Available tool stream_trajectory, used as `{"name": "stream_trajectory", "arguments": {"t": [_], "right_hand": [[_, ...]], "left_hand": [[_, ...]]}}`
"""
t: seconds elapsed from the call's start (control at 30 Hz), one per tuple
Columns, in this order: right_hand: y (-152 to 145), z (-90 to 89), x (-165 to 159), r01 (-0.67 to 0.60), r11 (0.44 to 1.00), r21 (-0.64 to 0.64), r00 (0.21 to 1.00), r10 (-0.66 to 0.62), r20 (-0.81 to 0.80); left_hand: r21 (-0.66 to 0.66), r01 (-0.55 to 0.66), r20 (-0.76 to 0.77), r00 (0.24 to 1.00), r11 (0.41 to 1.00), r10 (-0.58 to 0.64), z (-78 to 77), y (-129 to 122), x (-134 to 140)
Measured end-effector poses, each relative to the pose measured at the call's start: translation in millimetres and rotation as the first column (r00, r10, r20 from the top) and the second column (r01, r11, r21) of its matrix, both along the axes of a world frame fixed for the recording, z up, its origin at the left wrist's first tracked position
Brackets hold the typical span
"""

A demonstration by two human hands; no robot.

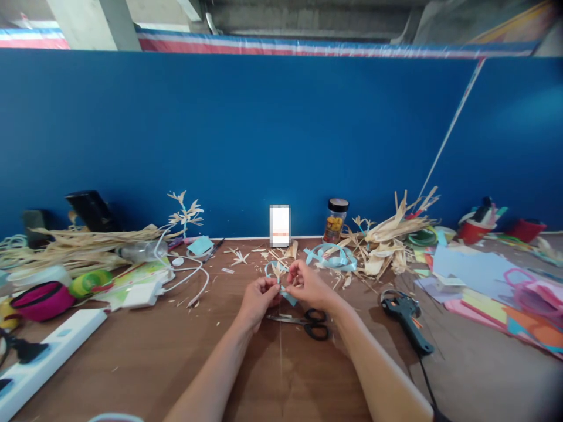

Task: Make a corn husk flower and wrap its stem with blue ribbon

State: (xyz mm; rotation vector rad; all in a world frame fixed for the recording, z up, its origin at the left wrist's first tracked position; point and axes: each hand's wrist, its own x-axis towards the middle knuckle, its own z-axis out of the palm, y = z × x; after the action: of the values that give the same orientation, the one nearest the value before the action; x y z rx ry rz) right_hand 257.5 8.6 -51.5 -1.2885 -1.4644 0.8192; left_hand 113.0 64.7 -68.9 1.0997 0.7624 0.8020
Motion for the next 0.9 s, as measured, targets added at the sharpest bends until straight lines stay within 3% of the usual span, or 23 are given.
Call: {"name": "stream_trajectory", "arguments": {"t": [0.2, 0.43, 0.7, 0.9], "right_hand": [[-4.1, 3.4, 0.1, -0.08, 0.996, -0.029, 0.997, 0.08, 0.0], [-2.8, 1.0, 1.5, -0.032, 0.999, -0.03, 0.998, 0.033, 0.049], [-4.0, -0.9, 2.3, -0.116, 0.992, -0.059, 0.993, 0.116, -0.01], [-3.3, -1.1, -0.3, -0.05, 0.998, -0.036, 0.998, 0.051, 0.043]], "left_hand": [[-0.011, 0.048, -0.031, 0.998, 0.999, -0.048, -1.9, 0.5, -1.7], [-0.021, 0.075, -0.074, 0.994, 0.997, -0.076, -5.1, -0.6, -0.8], [-0.012, 0.096, -0.072, 0.993, 0.995, -0.097, -5.1, -0.5, -0.5], [-0.01, 0.074, -0.08, 0.994, 0.997, -0.075, -5.6, -1.3, 0.7]]}}
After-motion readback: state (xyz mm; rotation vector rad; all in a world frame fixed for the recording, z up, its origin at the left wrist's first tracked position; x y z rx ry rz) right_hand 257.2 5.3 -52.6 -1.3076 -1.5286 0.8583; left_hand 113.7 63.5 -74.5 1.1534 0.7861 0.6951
